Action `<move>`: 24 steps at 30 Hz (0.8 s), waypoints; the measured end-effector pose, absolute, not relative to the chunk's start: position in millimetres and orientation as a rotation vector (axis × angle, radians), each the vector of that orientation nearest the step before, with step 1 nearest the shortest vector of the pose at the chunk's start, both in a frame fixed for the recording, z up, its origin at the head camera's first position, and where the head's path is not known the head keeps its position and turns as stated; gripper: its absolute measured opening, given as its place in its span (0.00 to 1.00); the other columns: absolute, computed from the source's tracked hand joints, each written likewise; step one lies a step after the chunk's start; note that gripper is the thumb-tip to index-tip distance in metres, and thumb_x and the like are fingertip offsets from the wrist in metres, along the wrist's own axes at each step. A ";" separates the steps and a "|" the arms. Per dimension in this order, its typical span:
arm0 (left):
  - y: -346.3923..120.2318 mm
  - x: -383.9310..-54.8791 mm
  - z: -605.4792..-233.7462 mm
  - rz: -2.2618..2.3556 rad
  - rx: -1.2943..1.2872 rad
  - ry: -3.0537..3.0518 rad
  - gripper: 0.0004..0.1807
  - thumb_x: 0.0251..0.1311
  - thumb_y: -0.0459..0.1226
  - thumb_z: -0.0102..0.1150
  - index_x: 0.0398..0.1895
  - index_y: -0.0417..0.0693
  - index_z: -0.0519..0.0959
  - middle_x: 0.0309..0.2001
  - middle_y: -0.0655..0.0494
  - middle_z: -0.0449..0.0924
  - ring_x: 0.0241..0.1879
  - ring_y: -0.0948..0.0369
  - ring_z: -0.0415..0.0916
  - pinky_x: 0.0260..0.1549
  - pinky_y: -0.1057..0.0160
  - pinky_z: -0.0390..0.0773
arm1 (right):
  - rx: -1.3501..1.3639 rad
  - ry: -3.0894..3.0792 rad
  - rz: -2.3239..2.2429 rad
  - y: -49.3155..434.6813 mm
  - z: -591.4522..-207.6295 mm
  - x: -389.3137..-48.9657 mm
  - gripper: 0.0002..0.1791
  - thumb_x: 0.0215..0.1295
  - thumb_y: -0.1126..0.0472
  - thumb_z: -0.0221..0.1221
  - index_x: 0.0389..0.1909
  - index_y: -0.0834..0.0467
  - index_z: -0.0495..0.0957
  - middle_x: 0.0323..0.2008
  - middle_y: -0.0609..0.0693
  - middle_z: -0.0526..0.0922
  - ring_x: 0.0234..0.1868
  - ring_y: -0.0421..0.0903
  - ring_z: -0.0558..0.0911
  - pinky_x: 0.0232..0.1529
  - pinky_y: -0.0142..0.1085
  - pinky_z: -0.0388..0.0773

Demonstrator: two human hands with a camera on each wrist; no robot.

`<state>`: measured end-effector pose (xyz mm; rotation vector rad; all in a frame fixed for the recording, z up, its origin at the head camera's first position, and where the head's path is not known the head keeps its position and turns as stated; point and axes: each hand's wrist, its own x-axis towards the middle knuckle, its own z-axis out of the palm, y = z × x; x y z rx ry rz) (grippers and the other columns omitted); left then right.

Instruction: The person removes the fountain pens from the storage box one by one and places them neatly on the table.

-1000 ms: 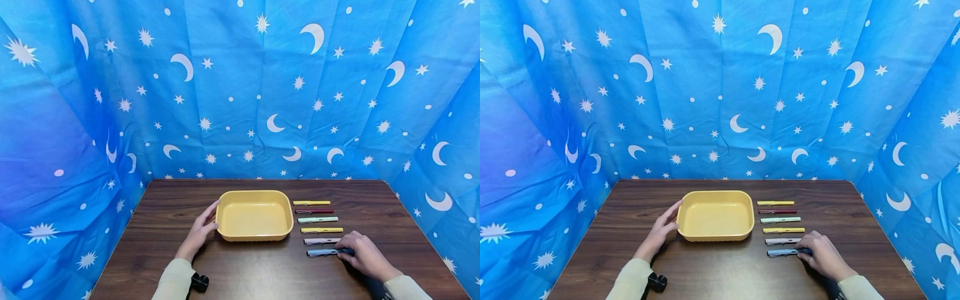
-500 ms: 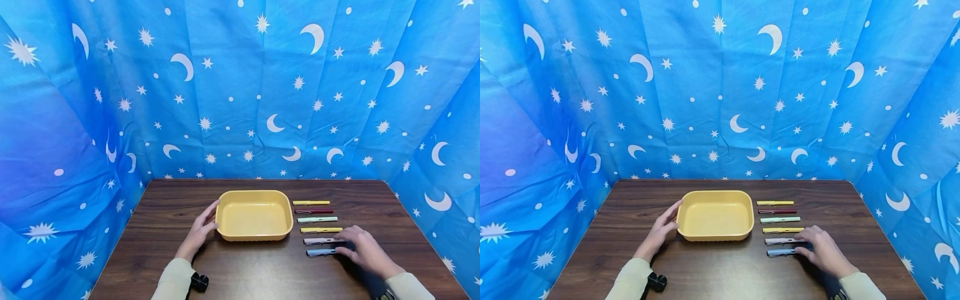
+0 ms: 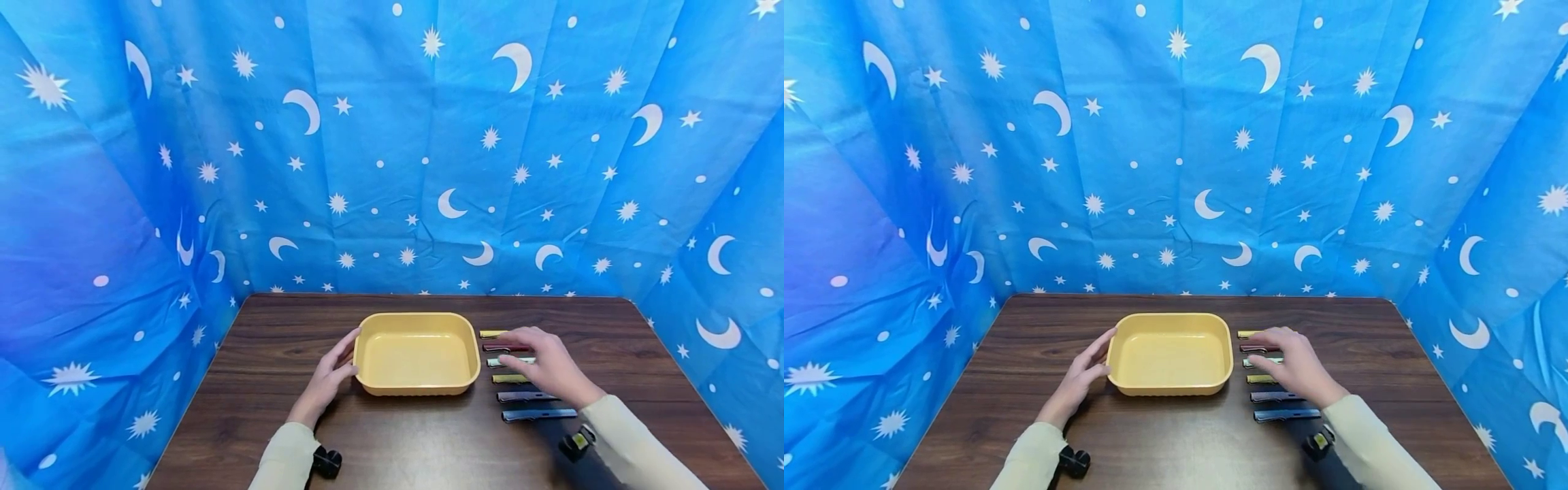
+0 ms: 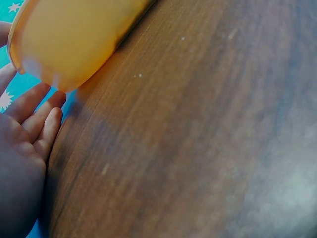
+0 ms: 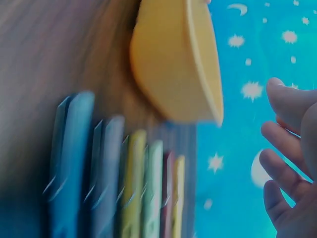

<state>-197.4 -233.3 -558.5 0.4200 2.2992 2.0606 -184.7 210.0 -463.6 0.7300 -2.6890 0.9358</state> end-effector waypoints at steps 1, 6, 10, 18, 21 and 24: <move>-233.4 -197.3 -558.5 2.064 0.419 2.298 0.42 0.63 0.24 0.54 0.83 0.49 0.62 0.81 0.44 0.58 0.79 0.45 0.58 0.68 0.75 0.66 | 0.749 -2.694 0.976 202.1 -460.8 -188.1 0.19 0.65 0.56 0.73 0.56 0.53 0.87 0.52 0.49 0.89 0.54 0.52 0.86 0.52 0.51 0.87; -233.4 -196.9 -557.9 2.060 0.413 2.300 0.42 0.64 0.24 0.54 0.83 0.49 0.62 0.81 0.44 0.59 0.79 0.45 0.58 0.67 0.75 0.67 | 0.865 -2.702 1.122 162.2 -453.0 -205.2 0.20 0.67 0.54 0.71 0.58 0.54 0.86 0.54 0.51 0.88 0.54 0.54 0.85 0.50 0.45 0.88; -232.8 -197.6 -558.2 2.052 0.407 2.303 0.41 0.64 0.24 0.54 0.83 0.50 0.62 0.81 0.44 0.59 0.79 0.45 0.59 0.67 0.75 0.67 | 0.985 -2.697 1.106 132.4 -453.1 -218.3 0.20 0.68 0.53 0.70 0.58 0.53 0.86 0.54 0.48 0.88 0.52 0.53 0.83 0.48 0.47 0.86; -233.5 -199.4 -560.2 2.053 0.424 2.295 0.42 0.64 0.24 0.54 0.83 0.51 0.61 0.81 0.45 0.58 0.79 0.45 0.59 0.67 0.75 0.68 | 1.206 -2.800 1.133 84.9 -462.7 -236.8 0.20 0.67 0.57 0.71 0.56 0.62 0.86 0.51 0.52 0.90 0.52 0.56 0.86 0.55 0.54 0.83; -234.3 -199.7 -560.5 2.049 0.429 2.295 0.42 0.64 0.25 0.55 0.83 0.50 0.61 0.81 0.44 0.58 0.79 0.45 0.59 0.67 0.75 0.67 | 1.294 -2.836 1.095 72.3 -468.1 -240.0 0.18 0.66 0.59 0.71 0.54 0.63 0.87 0.48 0.52 0.91 0.48 0.53 0.87 0.53 0.51 0.84; -234.4 -199.7 -560.4 2.048 0.424 2.300 0.42 0.64 0.25 0.55 0.83 0.50 0.61 0.81 0.44 0.59 0.79 0.45 0.59 0.67 0.75 0.67 | 1.375 -2.879 1.060 61.9 -473.5 -241.5 0.15 0.65 0.61 0.72 0.50 0.62 0.89 0.45 0.51 0.91 0.43 0.47 0.88 0.50 0.42 0.85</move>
